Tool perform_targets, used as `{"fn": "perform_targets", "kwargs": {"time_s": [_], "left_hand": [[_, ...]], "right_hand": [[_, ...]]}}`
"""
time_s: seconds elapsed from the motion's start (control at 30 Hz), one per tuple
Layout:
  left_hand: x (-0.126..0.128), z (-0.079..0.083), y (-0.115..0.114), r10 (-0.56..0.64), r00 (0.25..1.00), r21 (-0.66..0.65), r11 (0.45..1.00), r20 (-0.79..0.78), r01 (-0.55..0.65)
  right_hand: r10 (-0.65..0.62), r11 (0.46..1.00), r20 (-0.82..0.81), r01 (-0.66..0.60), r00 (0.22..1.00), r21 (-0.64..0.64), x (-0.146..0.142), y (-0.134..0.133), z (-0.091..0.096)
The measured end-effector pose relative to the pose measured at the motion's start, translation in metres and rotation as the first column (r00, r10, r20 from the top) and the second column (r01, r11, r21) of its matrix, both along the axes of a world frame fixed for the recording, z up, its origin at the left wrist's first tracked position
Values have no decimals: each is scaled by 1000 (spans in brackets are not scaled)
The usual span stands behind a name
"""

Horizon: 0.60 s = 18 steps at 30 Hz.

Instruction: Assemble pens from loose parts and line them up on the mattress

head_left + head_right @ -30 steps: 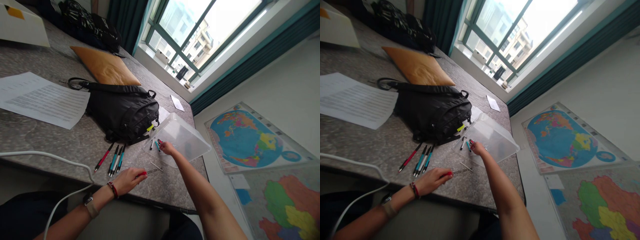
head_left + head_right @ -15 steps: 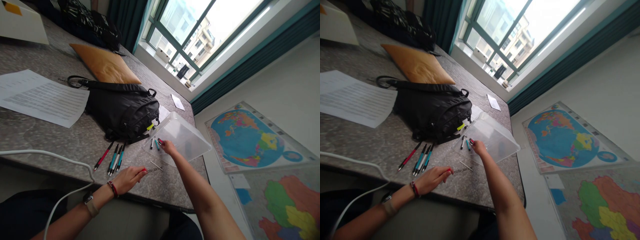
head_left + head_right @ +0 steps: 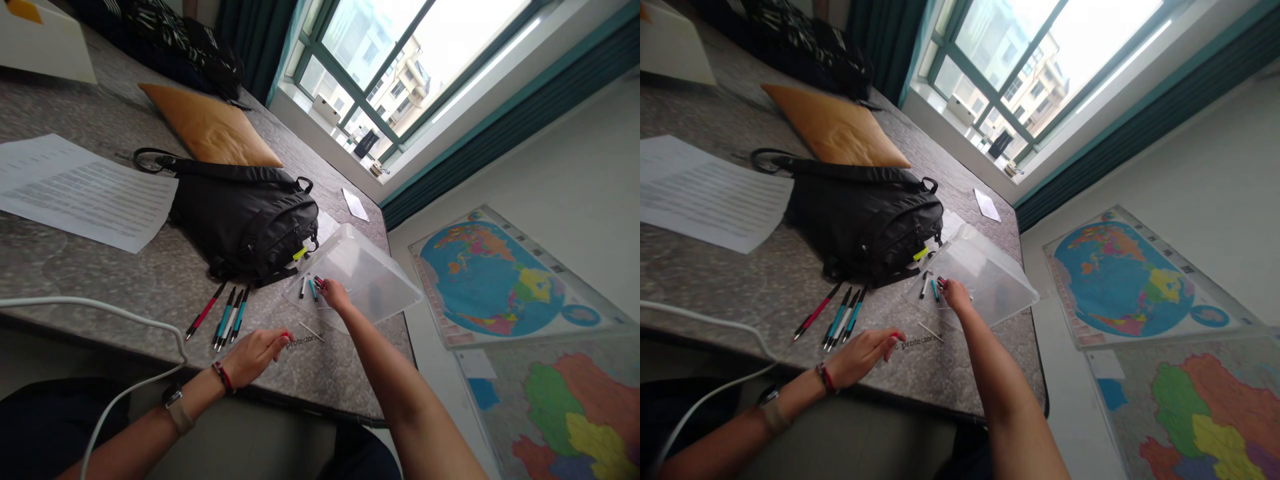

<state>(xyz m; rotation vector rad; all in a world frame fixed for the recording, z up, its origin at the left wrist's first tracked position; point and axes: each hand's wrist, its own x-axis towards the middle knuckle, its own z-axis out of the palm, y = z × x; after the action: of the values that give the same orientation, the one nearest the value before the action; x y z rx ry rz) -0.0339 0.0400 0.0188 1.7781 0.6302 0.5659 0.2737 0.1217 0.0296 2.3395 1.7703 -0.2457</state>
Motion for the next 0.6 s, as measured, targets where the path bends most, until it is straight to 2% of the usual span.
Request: {"fn": "perform_targets", "kwargs": {"time_s": [0.23, 0.43, 0.6], "left_hand": [[3, -1, 3, 127, 988, 30, 991, 91, -130], [5, -6, 4, 80, 990, 16, 996, 112, -82], [5, -10, 3, 41, 994, 23, 999, 99, -43]], "right_hand": [[3, 1000, -18, -4, 1000, -5, -1, 4, -4], [16, 1000, -21, -16, 1000, 18, -2, 4, -8], [10, 998, -20, -9, 1000, 58, 4, 8, 2]]}}
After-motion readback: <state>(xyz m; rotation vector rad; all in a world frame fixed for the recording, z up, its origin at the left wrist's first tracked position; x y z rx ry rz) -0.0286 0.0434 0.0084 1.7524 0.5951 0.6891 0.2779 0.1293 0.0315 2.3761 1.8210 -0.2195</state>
